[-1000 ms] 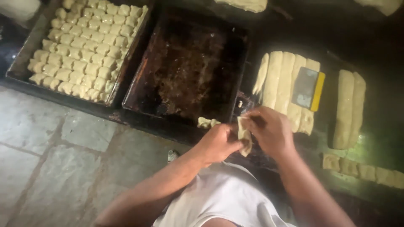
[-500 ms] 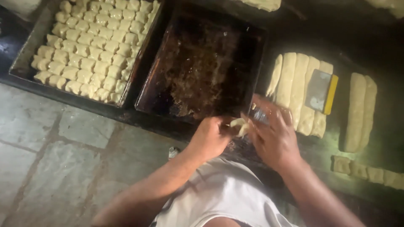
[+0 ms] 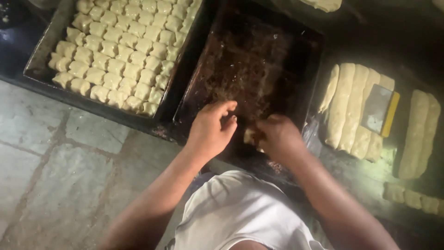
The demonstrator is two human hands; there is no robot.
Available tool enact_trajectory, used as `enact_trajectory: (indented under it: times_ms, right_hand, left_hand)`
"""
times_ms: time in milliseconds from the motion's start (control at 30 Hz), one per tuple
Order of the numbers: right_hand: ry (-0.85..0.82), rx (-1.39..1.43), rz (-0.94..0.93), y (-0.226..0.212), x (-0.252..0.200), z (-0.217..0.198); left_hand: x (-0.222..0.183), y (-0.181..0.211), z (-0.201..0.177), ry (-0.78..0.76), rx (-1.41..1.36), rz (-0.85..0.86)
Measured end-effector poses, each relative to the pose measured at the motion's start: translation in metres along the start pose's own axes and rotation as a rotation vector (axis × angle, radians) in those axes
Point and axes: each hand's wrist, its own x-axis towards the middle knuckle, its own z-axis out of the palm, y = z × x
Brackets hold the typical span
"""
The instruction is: The person is shaping and placing small pieces of dough onto baking sheets.
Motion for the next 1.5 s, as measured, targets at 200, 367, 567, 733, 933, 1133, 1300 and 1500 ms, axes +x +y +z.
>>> enact_trajectory:
  times_ms: [200,367,567,733,933,1133,1300,1500]
  right_hand:
    - [0.146,0.120,0.057,0.011,-0.043,-0.027]
    - [0.380,0.333,0.142,0.060,-0.089,-0.034]
    - [0.524,0.396,0.223,0.118,-0.151,-0.001]
    - [0.595,0.294,0.377,0.173,-0.210,0.037]
    - [0.648,0.321,0.657,0.252,-0.285,0.072]
    - [0.681,0.128,0.545,0.297,-0.322,0.094]
    - [0.765,-0.180,0.331,0.253,-0.290,0.082]
    - [0.411,1.015,0.827,0.220,-0.271,0.113]
  left_hand:
    - [0.004,-0.034,0.029,-0.303,0.320,0.163]
    - [0.020,-0.020,0.043,-0.597,0.427,0.156]
    - [0.032,-0.004,0.043,-0.685,0.360,0.160]
    - [0.028,-0.001,0.045,-0.716,0.320,0.091]
    - [0.026,0.034,0.052,-0.810,0.495,-0.059]
    - [0.011,0.074,0.082,-0.487,0.599,-0.016]
    - [-0.012,0.090,0.114,-0.446,0.274,0.083]
    - [-0.047,0.098,0.158,-0.548,-0.193,-0.126]
